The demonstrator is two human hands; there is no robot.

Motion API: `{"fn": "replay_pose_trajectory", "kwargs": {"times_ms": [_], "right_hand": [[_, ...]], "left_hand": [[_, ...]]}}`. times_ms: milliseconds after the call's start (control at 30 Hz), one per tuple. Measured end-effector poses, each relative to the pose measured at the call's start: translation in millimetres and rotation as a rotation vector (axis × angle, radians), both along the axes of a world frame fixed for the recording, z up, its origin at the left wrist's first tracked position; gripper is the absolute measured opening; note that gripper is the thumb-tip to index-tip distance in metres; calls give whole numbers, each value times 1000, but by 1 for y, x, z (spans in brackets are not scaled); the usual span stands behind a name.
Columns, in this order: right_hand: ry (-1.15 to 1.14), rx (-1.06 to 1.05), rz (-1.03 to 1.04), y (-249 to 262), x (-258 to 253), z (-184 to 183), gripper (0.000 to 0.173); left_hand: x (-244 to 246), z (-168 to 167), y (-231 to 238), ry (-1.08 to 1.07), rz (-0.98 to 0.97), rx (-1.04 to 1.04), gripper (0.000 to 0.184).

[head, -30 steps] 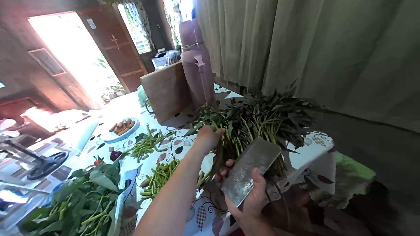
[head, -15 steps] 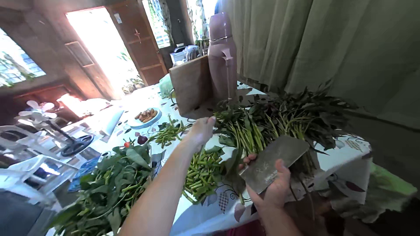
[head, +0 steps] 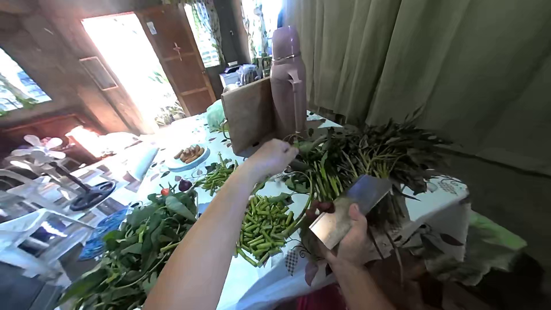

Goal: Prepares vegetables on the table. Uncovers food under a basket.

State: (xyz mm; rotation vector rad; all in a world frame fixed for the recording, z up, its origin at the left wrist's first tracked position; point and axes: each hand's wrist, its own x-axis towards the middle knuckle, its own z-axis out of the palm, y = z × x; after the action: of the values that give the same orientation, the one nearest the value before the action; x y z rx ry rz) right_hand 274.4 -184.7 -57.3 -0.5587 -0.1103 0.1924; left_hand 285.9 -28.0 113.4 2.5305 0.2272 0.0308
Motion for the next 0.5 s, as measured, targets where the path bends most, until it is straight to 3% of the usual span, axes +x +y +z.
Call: {"fn": "replay_pose_trajectory", "kwargs": {"times_ms": [100, 300, 367, 500], "right_hand": [[-22, -83, 3, 2, 1, 5, 39], [-48, -99, 11, 24, 25, 75, 28], [19, -189, 55, 41, 49, 85, 50], [56, -492, 53, 69, 81, 70, 60]], "left_hand": [[-12, 19, -2, -207, 42, -330, 33], [-19, 26, -6, -194, 119, -382, 31], [-26, 24, -10, -196, 134, -426, 31], [-65, 24, -7, -303, 94, -445, 34]]}}
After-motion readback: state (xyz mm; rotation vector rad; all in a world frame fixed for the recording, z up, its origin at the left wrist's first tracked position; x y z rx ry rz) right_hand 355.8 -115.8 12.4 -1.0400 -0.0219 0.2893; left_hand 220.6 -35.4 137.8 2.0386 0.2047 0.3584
